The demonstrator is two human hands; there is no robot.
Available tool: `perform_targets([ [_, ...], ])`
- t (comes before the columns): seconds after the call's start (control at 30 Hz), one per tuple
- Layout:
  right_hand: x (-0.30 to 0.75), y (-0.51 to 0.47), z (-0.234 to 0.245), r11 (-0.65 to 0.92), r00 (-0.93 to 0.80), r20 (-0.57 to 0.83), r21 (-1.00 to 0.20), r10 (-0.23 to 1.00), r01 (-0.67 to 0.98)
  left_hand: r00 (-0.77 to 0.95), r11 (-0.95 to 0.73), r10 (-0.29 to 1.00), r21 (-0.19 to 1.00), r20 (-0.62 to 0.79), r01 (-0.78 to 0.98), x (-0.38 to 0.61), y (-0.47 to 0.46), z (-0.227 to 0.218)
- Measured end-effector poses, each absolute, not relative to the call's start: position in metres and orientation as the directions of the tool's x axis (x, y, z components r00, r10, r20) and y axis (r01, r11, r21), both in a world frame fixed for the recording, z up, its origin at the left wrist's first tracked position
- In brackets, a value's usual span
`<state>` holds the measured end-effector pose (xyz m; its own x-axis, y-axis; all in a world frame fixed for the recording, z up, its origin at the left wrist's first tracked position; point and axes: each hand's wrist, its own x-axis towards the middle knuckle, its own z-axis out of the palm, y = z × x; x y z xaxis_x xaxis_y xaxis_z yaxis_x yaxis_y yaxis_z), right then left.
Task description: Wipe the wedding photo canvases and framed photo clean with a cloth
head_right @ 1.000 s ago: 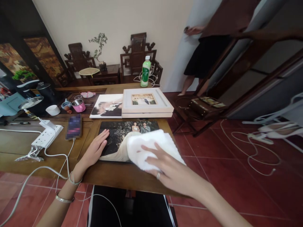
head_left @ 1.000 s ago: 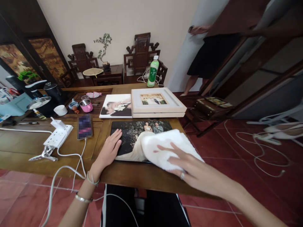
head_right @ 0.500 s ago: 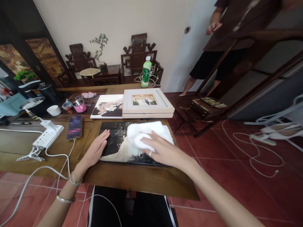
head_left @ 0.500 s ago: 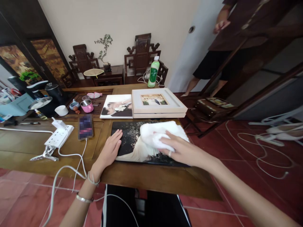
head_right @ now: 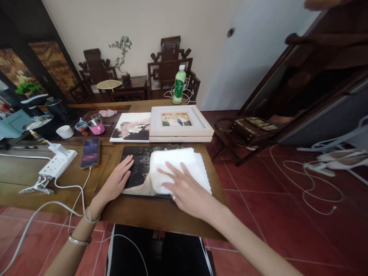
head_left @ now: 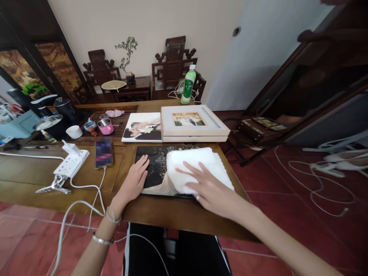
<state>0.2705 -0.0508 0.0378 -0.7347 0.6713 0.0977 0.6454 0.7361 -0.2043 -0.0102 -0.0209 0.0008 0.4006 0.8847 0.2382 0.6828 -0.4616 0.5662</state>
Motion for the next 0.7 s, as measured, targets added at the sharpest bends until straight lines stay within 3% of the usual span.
perform_targets([
  [0.2,0.272,-0.107,0.073,0.713,-0.790,-0.078,-0.385,0.608,0.586,0.402,-0.459,0.886,0.559,0.231,0.691,-0.009,-0.021,0.001],
  [0.33,0.270,-0.105,0.086,0.652,-0.764,-0.103,-0.458,0.637,0.605,0.397,-0.452,0.889,0.565,0.227,0.690,-0.010,-0.021,0.000],
  [0.53,0.256,-0.036,0.067,0.596,-0.673,-0.041,-0.427,0.738,0.680,0.393,-0.448,0.892,0.564,0.225,0.694,-0.011,-0.021,-0.001],
  [0.7,0.228,0.016,0.047,0.642,-0.646,0.088,-0.276,0.758,0.716,0.405,-0.449,0.890,0.551,0.209,0.703,-0.011,-0.021,0.000],
])
